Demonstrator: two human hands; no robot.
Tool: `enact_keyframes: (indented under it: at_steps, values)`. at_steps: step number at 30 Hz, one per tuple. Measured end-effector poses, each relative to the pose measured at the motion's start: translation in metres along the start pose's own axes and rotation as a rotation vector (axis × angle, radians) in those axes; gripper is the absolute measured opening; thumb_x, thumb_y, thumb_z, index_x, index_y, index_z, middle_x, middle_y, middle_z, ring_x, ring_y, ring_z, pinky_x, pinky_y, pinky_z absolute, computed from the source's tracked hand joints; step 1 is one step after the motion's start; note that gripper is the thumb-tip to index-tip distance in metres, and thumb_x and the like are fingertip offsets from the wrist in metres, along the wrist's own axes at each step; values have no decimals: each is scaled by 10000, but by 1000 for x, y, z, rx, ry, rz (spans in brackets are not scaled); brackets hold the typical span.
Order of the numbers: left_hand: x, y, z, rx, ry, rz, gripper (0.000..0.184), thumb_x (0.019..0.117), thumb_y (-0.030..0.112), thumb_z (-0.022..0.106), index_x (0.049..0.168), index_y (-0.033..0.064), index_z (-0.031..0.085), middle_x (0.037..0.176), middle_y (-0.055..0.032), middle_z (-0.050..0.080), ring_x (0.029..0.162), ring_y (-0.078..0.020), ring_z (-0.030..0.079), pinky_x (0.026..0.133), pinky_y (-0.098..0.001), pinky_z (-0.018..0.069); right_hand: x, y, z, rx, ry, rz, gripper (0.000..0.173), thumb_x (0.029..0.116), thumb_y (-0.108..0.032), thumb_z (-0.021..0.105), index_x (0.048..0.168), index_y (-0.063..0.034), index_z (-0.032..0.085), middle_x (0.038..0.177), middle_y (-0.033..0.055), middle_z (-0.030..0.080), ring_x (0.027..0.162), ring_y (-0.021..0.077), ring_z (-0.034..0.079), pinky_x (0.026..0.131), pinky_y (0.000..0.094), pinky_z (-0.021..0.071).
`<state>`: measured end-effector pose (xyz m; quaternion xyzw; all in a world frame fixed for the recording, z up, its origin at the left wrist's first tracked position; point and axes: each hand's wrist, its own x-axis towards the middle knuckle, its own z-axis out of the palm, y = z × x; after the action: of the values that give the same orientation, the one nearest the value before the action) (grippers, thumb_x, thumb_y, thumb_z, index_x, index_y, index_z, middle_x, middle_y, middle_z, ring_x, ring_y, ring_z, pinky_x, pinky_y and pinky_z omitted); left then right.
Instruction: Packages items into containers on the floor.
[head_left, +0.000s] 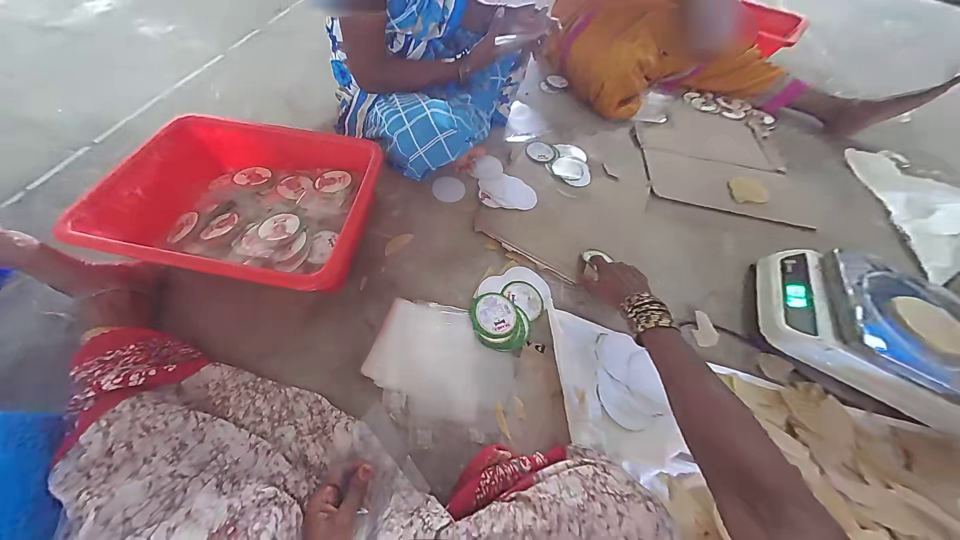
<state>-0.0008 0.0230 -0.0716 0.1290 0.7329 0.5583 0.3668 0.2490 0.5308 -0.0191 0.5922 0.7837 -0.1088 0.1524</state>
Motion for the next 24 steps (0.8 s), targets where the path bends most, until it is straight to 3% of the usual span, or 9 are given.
enact_keyframes:
  at_steps: [5, 8, 10, 11, 13, 17, 21, 24]
  values:
    - [-1, 3, 1, 0, 15, 5, 89, 968, 51, 626, 1021, -13, 660, 769, 47, 667, 678, -18, 627, 694, -236, 561, -21, 8, -3, 49, -24, 18, 549, 1018, -330, 575, 1455, -7, 500, 1296, 346, 608, 1250, 518, 570, 1036, 665, 427]
    - [0, 3, 1, -4, 14, 15, 89, 968, 53, 631, 1013, -17, 664, 759, 45, 663, 673, -17, 618, 690, -233, 552, -29, -5, 6, -24, -56, 51, 672, 974, -243, 599, 1549, -9, 343, 1296, 358, 589, 1235, 516, 575, 1007, 654, 448]
    - [0, 1, 1, -8, 13, 19, 85, 964, 49, 633, 1010, -15, 664, 761, 47, 662, 675, -17, 616, 688, -232, 549, -30, -10, 7, -50, -62, 57, 801, 966, -199, 596, 1640, -81, 181, 1340, 350, 568, 1269, 500, 555, 1044, 629, 429]
    - [0, 1, 1, -11, 14, 19, 86, 962, 45, 629, 1011, -18, 663, 765, 41, 662, 675, -19, 615, 687, -234, 549, -29, -9, 7, -44, -46, 59, 816, 965, -170, 589, 1653, -118, 154, 1353, 349, 562, 1278, 504, 547, 1050, 632, 422]
    - [1, 1, 0, -8, 14, 12, 92, 963, 43, 621, 1018, -19, 661, 776, 39, 660, 680, -17, 612, 689, -231, 546, -27, -3, 2, 2, 3, 86, 708, 1002, -154, 535, 1641, -145, 230, 1371, 342, 562, 1298, 506, 537, 1065, 638, 415]
    - [2, 0, 0, 5, 12, 28, 101, 957, 41, 632, 1024, -27, 665, 780, 34, 664, 674, -20, 617, 677, -228, 550, -29, 23, -7, 155, 109, 211, 477, 1053, -250, 510, 1458, 4, 511, 1412, 336, 542, 1355, 491, 497, 1105, 647, 378]
    - [2, 0, 1, 21, 6, 41, 124, 954, 49, 645, 1044, -34, 660, 807, 45, 668, 697, 6, 613, 702, -220, 553, -36, 53, -8, 218, 141, 300, 524, 1015, -238, 605, 1439, 54, 507, 1393, 355, 543, 1337, 505, 503, 1107, 643, 382]
    - [2, -1, 1, 25, -9, 50, 122, 961, 49, 634, 1046, -35, 664, 814, 49, 667, 703, 13, 610, 711, -216, 552, -44, 69, 2, 205, 201, 335, 420, 998, -148, 592, 1384, 17, 580, 1366, 326, 580, 1311, 492, 534, 1079, 652, 409]
